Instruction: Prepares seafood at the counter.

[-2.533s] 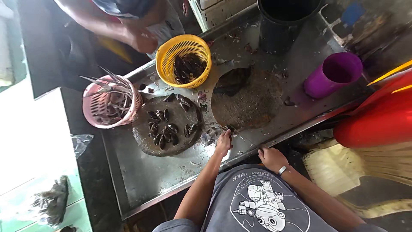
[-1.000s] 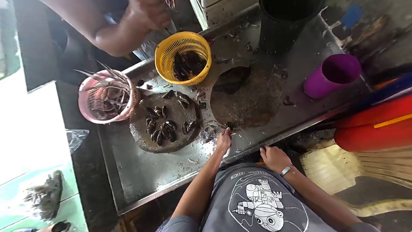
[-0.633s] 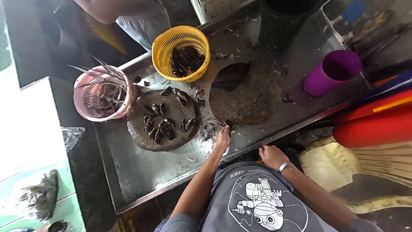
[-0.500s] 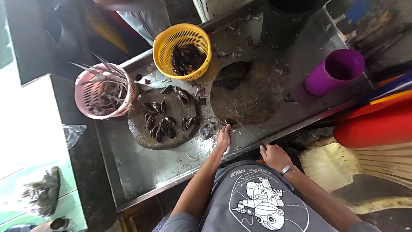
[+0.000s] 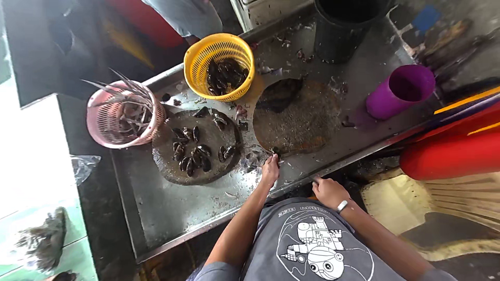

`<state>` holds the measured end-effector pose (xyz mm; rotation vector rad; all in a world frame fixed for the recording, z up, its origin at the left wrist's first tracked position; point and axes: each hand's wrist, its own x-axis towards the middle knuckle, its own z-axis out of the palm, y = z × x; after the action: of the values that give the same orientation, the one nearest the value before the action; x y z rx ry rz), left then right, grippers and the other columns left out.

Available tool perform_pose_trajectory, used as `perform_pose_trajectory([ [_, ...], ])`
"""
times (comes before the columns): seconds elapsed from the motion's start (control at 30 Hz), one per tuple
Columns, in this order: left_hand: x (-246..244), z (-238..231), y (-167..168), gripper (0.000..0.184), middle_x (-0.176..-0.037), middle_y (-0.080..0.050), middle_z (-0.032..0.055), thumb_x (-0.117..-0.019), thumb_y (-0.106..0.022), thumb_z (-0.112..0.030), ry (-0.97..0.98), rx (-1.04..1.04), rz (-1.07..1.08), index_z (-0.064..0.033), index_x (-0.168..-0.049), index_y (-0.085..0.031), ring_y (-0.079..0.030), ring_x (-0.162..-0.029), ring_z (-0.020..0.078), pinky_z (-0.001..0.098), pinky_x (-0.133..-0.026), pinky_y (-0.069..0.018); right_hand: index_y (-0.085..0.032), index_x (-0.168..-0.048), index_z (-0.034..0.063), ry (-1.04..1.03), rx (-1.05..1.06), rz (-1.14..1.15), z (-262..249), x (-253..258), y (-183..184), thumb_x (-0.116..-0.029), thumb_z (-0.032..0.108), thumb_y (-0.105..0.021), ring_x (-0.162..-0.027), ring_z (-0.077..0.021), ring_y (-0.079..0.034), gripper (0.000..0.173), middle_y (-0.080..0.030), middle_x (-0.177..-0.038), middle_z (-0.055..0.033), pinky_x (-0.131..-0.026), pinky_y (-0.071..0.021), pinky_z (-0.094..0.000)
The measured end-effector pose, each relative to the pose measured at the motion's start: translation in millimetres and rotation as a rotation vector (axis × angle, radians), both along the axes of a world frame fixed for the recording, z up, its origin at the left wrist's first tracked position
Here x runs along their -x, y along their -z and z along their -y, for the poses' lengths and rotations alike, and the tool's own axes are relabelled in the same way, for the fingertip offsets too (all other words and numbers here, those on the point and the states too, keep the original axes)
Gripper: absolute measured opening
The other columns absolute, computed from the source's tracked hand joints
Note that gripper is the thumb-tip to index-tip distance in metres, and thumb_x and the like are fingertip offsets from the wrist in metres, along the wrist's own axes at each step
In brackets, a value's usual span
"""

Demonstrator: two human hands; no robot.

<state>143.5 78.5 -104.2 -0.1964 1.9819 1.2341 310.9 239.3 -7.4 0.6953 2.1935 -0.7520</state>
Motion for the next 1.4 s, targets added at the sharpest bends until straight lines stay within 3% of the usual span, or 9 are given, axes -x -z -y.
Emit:
perform_pose_trajectory([
  [0.17,-0.4,0.1,0.5,0.045,-0.066,-0.044,-0.0015,-0.1128,-0.031,-0.046,-0.04,-0.041,0.012,-0.0121,-0.107,-0.062,-0.043,-0.054,0.013,0.031,-0.052,-0.0399,-0.063,-0.132,0.0144,0.026,-0.008,-0.057,-5.8,-5.1,1.5,-0.1097,0.041,-0.035,-0.104,-0.0369,-0.071,0.044,-0.072,-0.106,-0.0175,-0.086,-0.0548,-0.0586],
  [0.27,-0.5,-0.4,-1.2,0.049,-0.068,-0.045,0.0007,-0.1122,-0.031,-0.048,-0.034,-0.045,0.023,-0.0113,-0.11,-0.062,-0.047,-0.058,0.0169,0.0361,-0.056,-0.0448,-0.061,-0.139,0.0151,0.02,0.015,0.011,-8.4,-5.2,6.9,-0.1095,0.039,-0.036,-0.109,-0.0383,-0.07,0.046,-0.072,-0.113,-0.0189,-0.089,-0.0546,-0.0607],
  [0.47,-3.5,-2.8,0.2,0.048,-0.057,-0.042,-0.0016,-0.1124,-0.026,-0.044,-0.237,-0.189,0.205,-0.0119,-0.093,-0.056,-0.038,-0.044,0.0119,0.0272,-0.042,-0.0346,-0.063,-0.13,0.0134,0.034,0.023,-0.074,-1.6,-9.5,3.2,-0.1091,0.042,-0.037,-0.1,-0.0353,-0.071,0.044,-0.073,-0.102,-0.0162,-0.085,-0.0553,-0.057],
  [0.57,-4.4,-6.8,-2.1,0.04,-0.058,-0.041,-0.0015,-0.1132,-0.028,-0.039,-0.229,-0.187,0.192,-0.0125,-0.098,-0.054,-0.039,-0.045,0.0121,0.028,-0.043,-0.0367,-0.063,-0.132,0.0148,0.005,0.012,-0.066,1.2,-8.2,4.9,-0.1091,0.041,-0.036,-0.102,-0.0353,-0.071,0.044,-0.073,-0.103,-0.0163,-0.085,-0.0555,-0.0568],
  [0.67,-4.1,-2.9,-2.8,0.034,-0.069,-0.044,0.0,-0.1138,-0.034,-0.034,-0.117,-0.175,0.136,-0.0116,-0.125,-0.055,-0.044,-0.053,0.0138,0.0311,-0.05,-0.0426,-0.064,-0.133,0.0172,-0.022,-0.029,-0.085,2.6,-5.7,3.9,-0.109,0.042,-0.035,-0.104,-0.0347,-0.071,0.045,-0.074,-0.106,-0.0147,-0.087,-0.0556,-0.0565],
  [0.8,-1.4,0.8,-9.9,0.037,-0.07,-0.046,0.001,-0.1138,-0.033,-0.035,-0.026,-0.116,0.085,-0.0101,-0.128,-0.058,-0.048,-0.057,0.0154,0.0334,-0.054,-0.0461,-0.06,-0.136,0.015,-0.064,-0.047,-0.016,-4.5,11.2,11.5,-0.1098,0.038,-0.033,-0.109,-0.0387,-0.07,0.044,-0.072,-0.113,-0.0181,-0.087,-0.0552,-0.0601],
  [0.97,0.5,2.3,-10.5,0.034,-0.066,-0.043,-0.0012,-0.1135,-0.035,-0.033,-0.033,-0.129,0.098,-0.0102,-0.121,-0.059,-0.044,-0.053,0.013,0.0301,-0.05,-0.041,-0.061,-0.134,0.0157,-0.077,-0.082,-0.116,-5.4,18.1,2.7,-0.1097,0.039,-0.034,-0.106,-0.0373,-0.071,0.044,-0.073,-0.108,-0.0169,-0.085,-0.0556,-0.0581],
  [1.1,0.5,0.0,-11.7,0.037,-0.069,-0.045,0.0006,-0.1137,-0.034,-0.035,0.046,-0.085,0.074,-0.01,-0.126,-0.058,-0.047,-0.055,0.0149,0.0325,-0.052,-0.0457,-0.061,-0.132,0.0134,-0.1,-0.099,-0.054,-10.9,24.6,11.6,-0.1098,0.036,-0.033,-0.108,-0.0377,-0.071,0.042,-0.072,-0.11,-0.0182,-0.085,-0.0561,-0.059],
  [1.4,6.9,-3.6,-16.8,0.037,-0.073,-0.046,0.0024,-0.1136,-0.035,-0.036,0.097,-0.055,0.028,-0.0081,-0.122,-0.058,-0.048,-0.057,0.0152,0.0333,-0.054,-0.047,-0.062,-0.132,0.0121,-0.086,-0.079,-0.063,-18.5,37.3,1.0,-0.11,0.037,-0.034,-0.109,-0.0376,-0.07,0.043,-0.072,-0.11,-0.0188,-0.087,-0.0552,-0.0591],
])
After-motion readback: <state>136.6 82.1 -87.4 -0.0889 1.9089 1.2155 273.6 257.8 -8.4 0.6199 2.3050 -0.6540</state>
